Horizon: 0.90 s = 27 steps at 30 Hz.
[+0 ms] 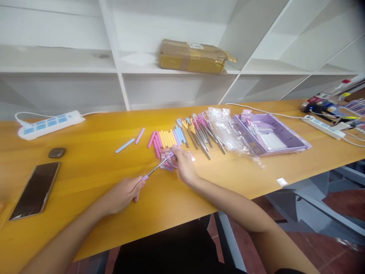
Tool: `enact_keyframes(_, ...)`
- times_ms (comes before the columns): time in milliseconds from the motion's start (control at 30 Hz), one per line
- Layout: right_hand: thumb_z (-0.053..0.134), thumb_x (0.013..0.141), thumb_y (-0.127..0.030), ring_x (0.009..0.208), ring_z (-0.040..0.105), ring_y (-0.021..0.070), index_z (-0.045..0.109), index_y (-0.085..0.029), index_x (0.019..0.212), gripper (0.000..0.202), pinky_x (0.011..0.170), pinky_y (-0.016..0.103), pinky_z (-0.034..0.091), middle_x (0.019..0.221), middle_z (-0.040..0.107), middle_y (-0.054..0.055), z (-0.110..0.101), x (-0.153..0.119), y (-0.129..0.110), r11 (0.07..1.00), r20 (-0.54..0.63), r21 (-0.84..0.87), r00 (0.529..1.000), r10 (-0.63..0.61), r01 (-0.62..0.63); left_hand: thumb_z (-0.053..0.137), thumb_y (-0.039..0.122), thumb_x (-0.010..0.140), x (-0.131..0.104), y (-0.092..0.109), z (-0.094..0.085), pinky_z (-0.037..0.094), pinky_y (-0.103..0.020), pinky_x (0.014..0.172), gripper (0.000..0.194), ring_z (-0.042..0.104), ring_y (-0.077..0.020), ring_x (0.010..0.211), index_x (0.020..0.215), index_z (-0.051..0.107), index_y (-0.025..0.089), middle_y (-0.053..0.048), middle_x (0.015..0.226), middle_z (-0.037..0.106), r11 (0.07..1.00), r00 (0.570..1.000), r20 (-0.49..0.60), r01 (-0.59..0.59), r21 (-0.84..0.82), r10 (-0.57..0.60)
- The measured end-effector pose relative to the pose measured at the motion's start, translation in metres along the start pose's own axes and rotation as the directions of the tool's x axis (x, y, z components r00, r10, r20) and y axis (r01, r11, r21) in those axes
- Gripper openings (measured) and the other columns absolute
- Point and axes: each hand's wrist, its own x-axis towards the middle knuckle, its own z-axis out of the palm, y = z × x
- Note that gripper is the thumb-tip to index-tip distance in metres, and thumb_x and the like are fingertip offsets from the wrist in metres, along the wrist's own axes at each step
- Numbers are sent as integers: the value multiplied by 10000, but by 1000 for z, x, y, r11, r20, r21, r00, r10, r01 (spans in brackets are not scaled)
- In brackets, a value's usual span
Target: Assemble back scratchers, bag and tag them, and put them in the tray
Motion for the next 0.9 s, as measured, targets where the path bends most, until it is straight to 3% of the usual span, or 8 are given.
enact_keyframes(100, 671, 928, -641, 517, 203, 82, 808, -129, 895, 531, 504, 273, 152, 582, 251, -71, -27, 14, -10, 996, -146, 15, 986, -82, 86, 278, 587, 1120, 1, -2, -1, 463, -345, 773, 522, 625, -210, 698, 846, 557, 241, 1, 730, 673, 1000, 1000, 15, -19, 4, 19)
enact_keyframes(200, 651, 974, -513, 491, 203, 80, 790, -131, 929, 409, 474, 265, 149, 567, 269, -83, -71, 41, -29, 983, -324, 43, 933, -153, 176, 298, 577, 1118, 1, -5, -4, 460, -342, 774, 519, 611, -204, 680, 814, 549, 239, 2, 720, 664, 1000, 999, 38, -31, 0, 31)
enact_keyframes(267, 573, 1026, -374, 469, 200, 76, 757, -128, 888, 337, 456, 264, 138, 543, 299, -91, -113, 63, -46, 971, -490, 64, 854, -172, 232, 314, 565, 1117, 1, -5, -7, 453, -340, 778, 504, 596, -198, 663, 803, 538, 241, 10, 705, 649, 999, 998, 55, -41, 4, 40)
enact_keyframes(400, 466, 1055, -163, 446, 232, 49, 637, -138, 751, 350, 462, 287, 138, 544, 413, -79, -209, 94, -88, 960, -792, 52, 597, -128, 276, 329, 546, 1117, 1, 0, -10, 423, -325, 738, 488, 563, -191, 651, 788, 525, 243, 18, 683, 603, 997, 994, 93, -68, 32, 64)
enact_keyframes(500, 403, 1057, -110, 438, 255, 18, 536, -173, 673, 411, 485, 322, 106, 623, 558, -8, -260, 98, -116, 956, -837, 20, 528, -143, 292, 346, 547, 1116, 3, 8, -7, 393, -327, 721, 480, 550, -198, 659, 807, 554, 244, 17, 675, 579, 995, 991, 109, -79, 55, 73)
enact_keyframes(567, 403, 1071, -146, 429, 224, 15, 527, -177, 641, 448, 495, 343, 75, 598, 545, -7, -276, 96, -127, 953, -835, 1, 525, -166, 303, 359, 548, 1115, 4, 11, -5, 378, -332, 722, 462, 547, -205, 669, 855, 596, 249, 16, 687, 582, 993, 989, 122, -94, 68, 85)
enact_keyframes(733, 427, 1092, -227, 419, 155, 23, 620, -142, 602, 533, 496, 363, 76, 491, 299, -94, -280, 90, -135, 952, -767, 26, 617, -177, 305, 327, 560, 1120, 3, 2, -7, 383, -330, 725, 490, 540, -198, 665, 824, 548, 237, 15, 694, 558, 995, 990, 108, -90, 40, 85)
enact_keyframes(900, 355, 1123, -262, 422, 170, 37, 650, -141, 589, 622, 466, 371, 106, 490, 296, -72, -281, 79, -135, 930, -722, 132, 677, -147, 343, 324, 567, 1122, 2, -3, -13, 371, -322, 715, 479, 530, -190, 680, 847, 533, 236, 18, 715, 556, 995, 991, 111, -81, 58, 74)
